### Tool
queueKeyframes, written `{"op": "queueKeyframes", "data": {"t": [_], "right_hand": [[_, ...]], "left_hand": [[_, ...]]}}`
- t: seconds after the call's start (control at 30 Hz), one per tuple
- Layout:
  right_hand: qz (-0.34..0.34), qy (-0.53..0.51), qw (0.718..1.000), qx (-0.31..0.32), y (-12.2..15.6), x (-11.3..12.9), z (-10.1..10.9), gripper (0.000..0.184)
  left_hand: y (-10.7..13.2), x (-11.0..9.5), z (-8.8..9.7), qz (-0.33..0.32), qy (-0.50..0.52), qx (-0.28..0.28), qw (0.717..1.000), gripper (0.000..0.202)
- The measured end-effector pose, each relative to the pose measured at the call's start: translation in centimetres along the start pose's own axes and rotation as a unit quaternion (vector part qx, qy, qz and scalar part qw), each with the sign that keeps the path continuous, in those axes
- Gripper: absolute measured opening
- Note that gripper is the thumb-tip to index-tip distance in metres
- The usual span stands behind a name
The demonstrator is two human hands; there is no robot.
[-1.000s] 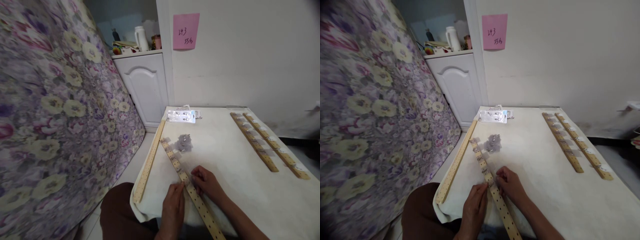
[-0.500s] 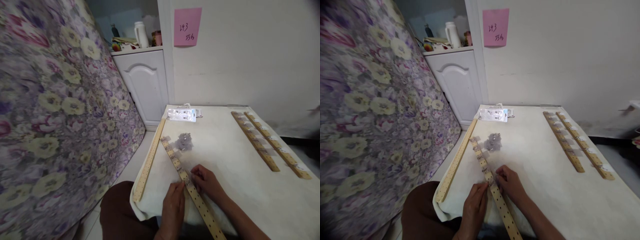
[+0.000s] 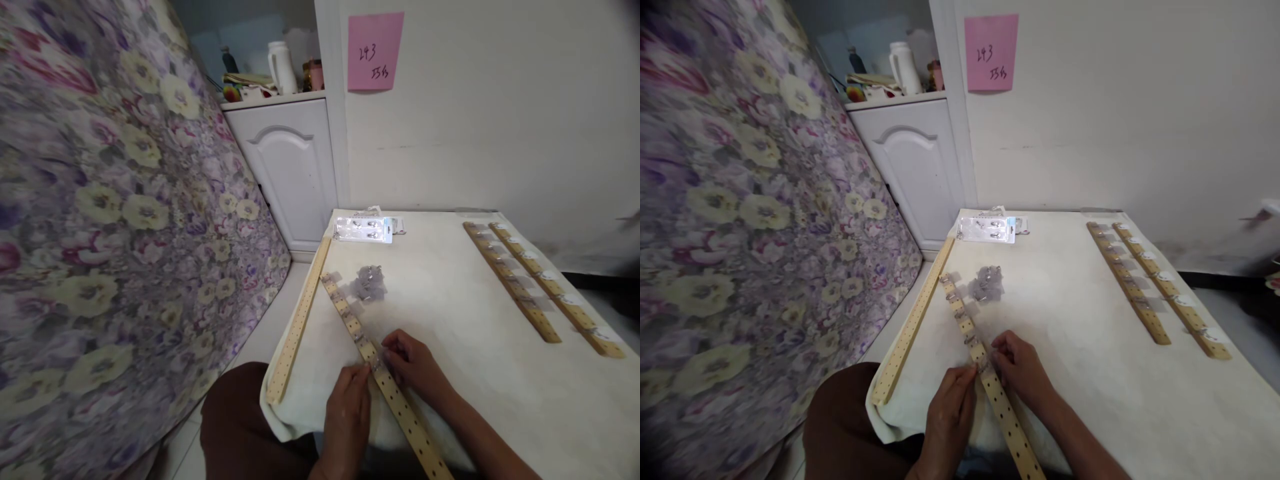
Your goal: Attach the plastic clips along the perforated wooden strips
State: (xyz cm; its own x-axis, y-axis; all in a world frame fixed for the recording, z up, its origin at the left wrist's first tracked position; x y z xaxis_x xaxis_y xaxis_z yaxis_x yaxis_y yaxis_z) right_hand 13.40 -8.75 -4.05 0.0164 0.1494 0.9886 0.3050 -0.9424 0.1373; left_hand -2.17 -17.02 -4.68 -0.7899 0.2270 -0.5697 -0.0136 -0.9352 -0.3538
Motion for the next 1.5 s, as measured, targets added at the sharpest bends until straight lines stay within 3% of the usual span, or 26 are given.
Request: {"op": "queueKeyframes", "data": {"t": [0.67, 0.97, 1.5], "right_hand": [[0.0, -0.003, 1.0, 0.003, -0.1, -0.43, 0.08, 0.007], [0.04, 0.091, 0.995, -0.016, -0.01, -0.19, 0.26, 0.007], [0.011, 0.105, 0.994, -0.026, -0.99, -0.65, -0.1, 0.019]], "left_hand": [[-0.2, -0.16, 0.03, -0.011, -0.005, -0.009, 1.0, 0.031], [-0.23, -0.15, -0.02, -0.001, -0.01, -0.003, 1.0, 0.029], [-0.48, -0.04, 0.02, -0.004, -0.003, 0.0, 1.0, 0.029]]}}
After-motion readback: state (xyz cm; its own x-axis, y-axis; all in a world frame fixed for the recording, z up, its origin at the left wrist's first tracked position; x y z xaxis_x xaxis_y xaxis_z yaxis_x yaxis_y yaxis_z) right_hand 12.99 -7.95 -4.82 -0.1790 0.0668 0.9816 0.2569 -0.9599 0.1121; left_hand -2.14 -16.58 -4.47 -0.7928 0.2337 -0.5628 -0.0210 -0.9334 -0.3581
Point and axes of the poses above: each hand's wrist, its own y-axis away from the middle knuckle, its own z-axis out of the back of the hand, x = y × z, the point moved 1 cm from there along -y, towards the middle knuckle, and after that the axes turned 14 degrees about -y, right-handed, at the moved point
